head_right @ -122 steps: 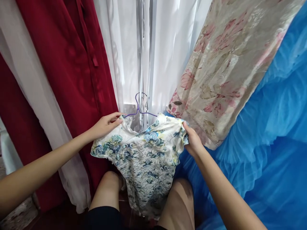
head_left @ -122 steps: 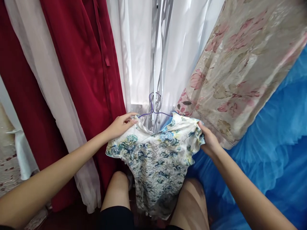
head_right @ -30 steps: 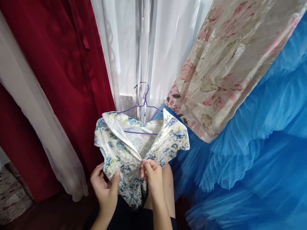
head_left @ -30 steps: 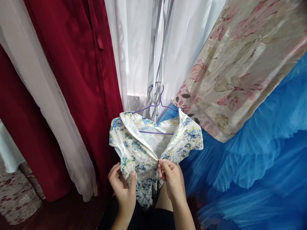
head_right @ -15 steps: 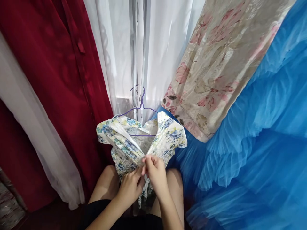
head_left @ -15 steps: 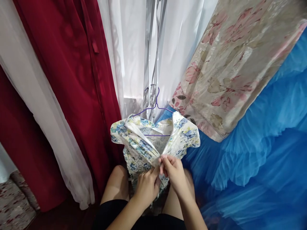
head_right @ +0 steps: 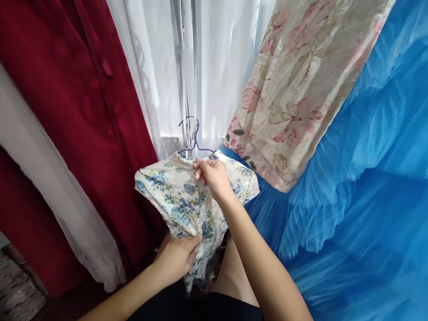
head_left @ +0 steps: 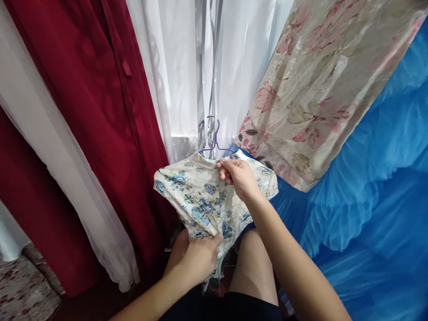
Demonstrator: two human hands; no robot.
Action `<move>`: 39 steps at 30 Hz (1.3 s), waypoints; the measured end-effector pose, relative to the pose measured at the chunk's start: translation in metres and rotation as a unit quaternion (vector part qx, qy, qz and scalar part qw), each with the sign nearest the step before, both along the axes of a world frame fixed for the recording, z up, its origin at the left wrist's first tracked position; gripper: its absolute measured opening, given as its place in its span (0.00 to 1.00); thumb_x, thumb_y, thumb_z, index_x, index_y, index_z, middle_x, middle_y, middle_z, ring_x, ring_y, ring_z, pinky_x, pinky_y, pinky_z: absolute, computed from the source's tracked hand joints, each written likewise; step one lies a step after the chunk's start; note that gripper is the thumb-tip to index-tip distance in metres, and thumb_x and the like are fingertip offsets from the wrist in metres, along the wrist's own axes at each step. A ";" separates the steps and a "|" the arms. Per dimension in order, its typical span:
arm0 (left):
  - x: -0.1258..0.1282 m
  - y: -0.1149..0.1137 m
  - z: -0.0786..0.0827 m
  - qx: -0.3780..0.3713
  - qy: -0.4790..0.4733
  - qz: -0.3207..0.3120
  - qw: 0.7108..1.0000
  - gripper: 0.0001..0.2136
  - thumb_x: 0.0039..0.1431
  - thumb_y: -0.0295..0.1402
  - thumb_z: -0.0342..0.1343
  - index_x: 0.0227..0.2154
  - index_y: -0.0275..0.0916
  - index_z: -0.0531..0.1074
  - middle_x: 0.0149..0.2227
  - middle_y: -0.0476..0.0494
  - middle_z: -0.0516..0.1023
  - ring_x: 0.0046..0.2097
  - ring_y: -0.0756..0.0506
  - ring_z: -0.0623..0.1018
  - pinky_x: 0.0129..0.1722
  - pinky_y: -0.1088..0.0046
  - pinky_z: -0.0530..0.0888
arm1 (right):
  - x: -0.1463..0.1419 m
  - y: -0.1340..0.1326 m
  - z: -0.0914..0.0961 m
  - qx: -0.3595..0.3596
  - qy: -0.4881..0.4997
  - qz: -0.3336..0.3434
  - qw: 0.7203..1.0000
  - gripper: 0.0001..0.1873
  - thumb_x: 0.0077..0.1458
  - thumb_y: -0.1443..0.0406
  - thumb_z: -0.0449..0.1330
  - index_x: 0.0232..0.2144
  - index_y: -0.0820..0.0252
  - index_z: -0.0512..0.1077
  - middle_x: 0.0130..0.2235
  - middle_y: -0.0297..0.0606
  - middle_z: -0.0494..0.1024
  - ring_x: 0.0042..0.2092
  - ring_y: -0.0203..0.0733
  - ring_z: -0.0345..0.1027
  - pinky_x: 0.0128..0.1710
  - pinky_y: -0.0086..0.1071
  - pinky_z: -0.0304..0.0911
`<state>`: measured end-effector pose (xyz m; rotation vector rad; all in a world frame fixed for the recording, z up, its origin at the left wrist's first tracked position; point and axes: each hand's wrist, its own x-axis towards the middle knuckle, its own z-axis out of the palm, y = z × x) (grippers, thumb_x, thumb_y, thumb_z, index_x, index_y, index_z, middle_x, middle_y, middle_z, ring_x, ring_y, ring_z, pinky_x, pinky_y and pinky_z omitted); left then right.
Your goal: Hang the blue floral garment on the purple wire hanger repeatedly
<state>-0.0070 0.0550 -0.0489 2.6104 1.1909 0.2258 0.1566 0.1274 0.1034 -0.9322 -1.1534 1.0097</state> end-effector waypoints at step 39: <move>-0.003 0.084 -0.008 -0.172 -0.598 0.133 0.771 0.17 0.55 0.48 0.64 0.29 0.35 0.76 0.31 0.44 0.78 0.38 0.43 0.77 0.43 0.67 0.74 | 0.056 -0.054 -0.204 -0.008 0.215 -0.287 0.933 0.13 0.47 0.54 0.63 0.24 0.54 0.66 0.19 0.26 0.65 0.18 0.36 0.59 0.16 0.30 0.56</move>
